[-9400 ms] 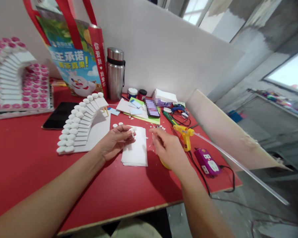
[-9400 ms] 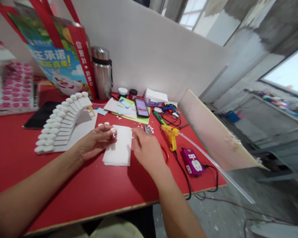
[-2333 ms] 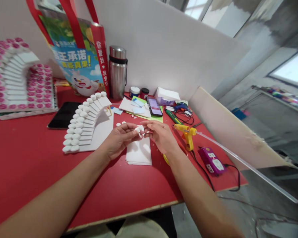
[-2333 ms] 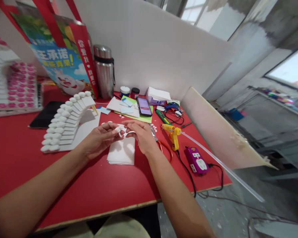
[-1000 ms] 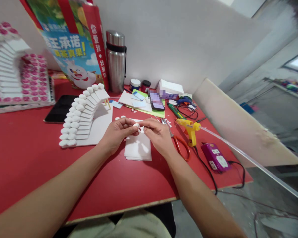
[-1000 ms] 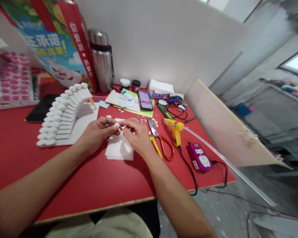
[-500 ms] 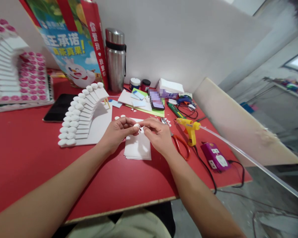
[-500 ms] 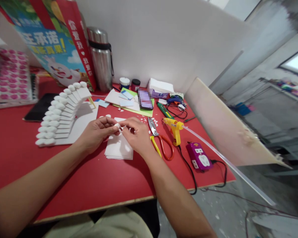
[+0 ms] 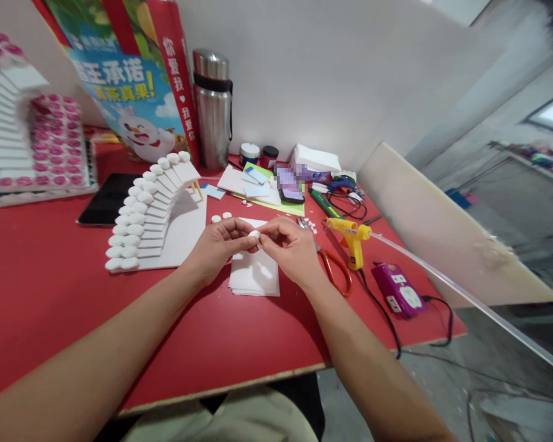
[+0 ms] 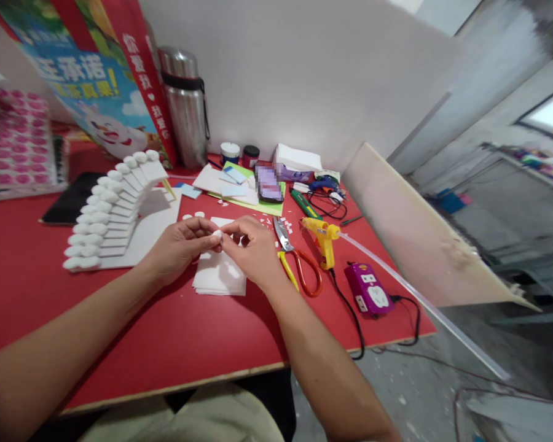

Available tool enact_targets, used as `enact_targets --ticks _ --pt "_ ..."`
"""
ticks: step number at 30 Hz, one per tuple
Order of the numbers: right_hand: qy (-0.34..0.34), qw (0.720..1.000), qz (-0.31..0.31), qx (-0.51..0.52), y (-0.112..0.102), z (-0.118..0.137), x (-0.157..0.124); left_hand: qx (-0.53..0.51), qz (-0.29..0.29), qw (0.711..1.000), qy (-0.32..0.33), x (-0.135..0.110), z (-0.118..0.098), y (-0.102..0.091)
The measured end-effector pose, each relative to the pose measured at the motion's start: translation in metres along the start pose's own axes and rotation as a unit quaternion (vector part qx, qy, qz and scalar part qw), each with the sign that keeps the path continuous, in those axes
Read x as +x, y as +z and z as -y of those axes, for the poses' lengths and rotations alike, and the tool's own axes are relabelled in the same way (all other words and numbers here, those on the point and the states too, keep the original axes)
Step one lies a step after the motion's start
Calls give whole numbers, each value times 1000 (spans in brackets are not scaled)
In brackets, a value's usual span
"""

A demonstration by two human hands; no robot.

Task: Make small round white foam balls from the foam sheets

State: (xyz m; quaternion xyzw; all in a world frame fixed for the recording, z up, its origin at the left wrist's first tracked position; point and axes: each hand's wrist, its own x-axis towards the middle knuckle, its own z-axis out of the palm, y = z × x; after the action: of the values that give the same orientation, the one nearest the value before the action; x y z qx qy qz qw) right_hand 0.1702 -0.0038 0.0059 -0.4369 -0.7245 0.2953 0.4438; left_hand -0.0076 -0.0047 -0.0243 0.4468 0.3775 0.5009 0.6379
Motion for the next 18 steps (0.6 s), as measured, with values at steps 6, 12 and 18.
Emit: enact_targets --ticks 6,12,18 --pt "-28 999 5 -34 0 1 -1 1 -11 1000 -3 0 0 1" --pt "-17 998 -29 -46 3 5 -4 -5 -34 999 7 -1 -2 5" --pt "6 999 -25 -41 3 6 -3 -17 -39 999 9 0 -3 5"
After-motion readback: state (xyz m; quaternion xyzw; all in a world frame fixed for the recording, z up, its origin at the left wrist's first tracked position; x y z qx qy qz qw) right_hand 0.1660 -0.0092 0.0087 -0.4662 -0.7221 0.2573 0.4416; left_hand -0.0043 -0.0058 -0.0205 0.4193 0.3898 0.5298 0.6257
